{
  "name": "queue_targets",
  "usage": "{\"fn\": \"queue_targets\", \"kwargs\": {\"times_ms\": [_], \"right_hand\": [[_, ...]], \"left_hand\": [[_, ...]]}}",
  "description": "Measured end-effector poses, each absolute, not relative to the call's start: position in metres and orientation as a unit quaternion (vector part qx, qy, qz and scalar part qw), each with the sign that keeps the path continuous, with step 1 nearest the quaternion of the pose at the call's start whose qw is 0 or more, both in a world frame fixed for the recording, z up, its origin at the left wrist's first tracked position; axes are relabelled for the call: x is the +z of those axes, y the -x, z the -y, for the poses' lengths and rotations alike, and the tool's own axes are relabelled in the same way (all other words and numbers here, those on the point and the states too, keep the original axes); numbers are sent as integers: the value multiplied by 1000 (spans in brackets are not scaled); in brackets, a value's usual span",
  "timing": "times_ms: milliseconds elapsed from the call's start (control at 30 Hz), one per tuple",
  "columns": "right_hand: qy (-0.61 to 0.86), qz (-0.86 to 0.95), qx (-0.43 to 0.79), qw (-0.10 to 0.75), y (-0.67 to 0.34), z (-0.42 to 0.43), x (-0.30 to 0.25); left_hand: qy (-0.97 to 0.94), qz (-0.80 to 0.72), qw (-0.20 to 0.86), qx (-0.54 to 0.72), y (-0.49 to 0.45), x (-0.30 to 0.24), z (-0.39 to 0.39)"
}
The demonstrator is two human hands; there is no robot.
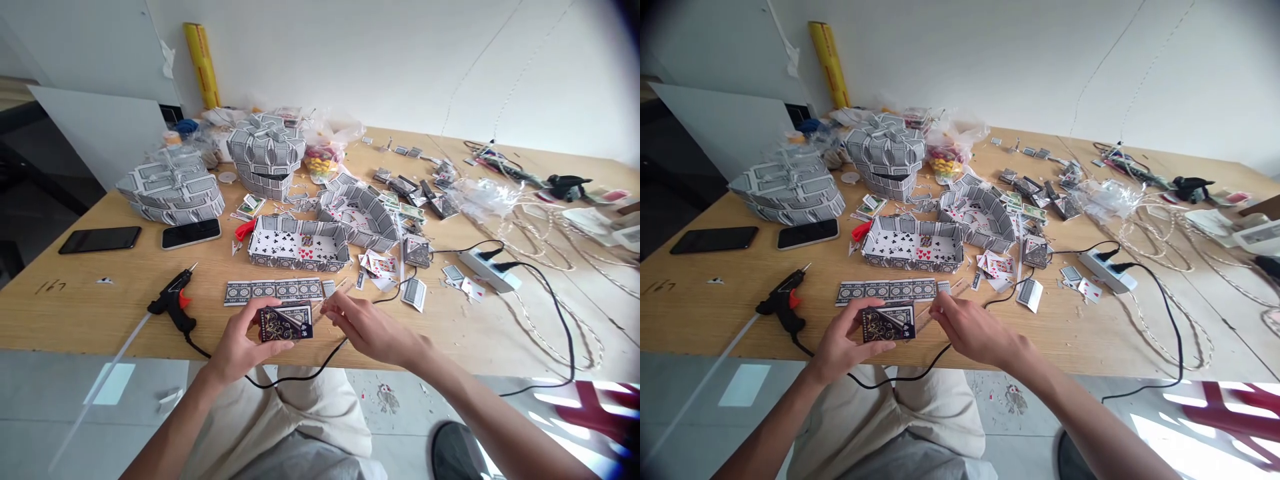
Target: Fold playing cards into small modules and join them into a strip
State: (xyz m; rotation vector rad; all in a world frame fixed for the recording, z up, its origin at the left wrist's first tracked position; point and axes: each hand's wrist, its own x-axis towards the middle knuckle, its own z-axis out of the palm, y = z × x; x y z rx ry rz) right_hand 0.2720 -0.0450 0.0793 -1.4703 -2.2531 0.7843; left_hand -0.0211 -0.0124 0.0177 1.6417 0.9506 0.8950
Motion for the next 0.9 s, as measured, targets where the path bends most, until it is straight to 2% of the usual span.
{"fn": "queue_targets", "kwargs": {"times_ms": [167, 433, 600, 767, 900], "right_hand": [[544, 794, 226, 152, -274, 42, 83], [609, 750, 197, 168, -299, 38, 74], [614, 710, 222, 264, -317, 22, 78], [608, 577, 374, 397, -340, -18, 89], [555, 506, 417, 512, -344, -62, 96]], "left_hand": [[-615, -427, 566, 345, 20, 20, 12], [-546, -477, 565, 394, 18, 18, 7], [-553, -480, 574, 367, 17, 9, 1], [-572, -479, 567, 348, 20, 2, 1], [-587, -484, 553, 339, 20, 4, 1]]}}
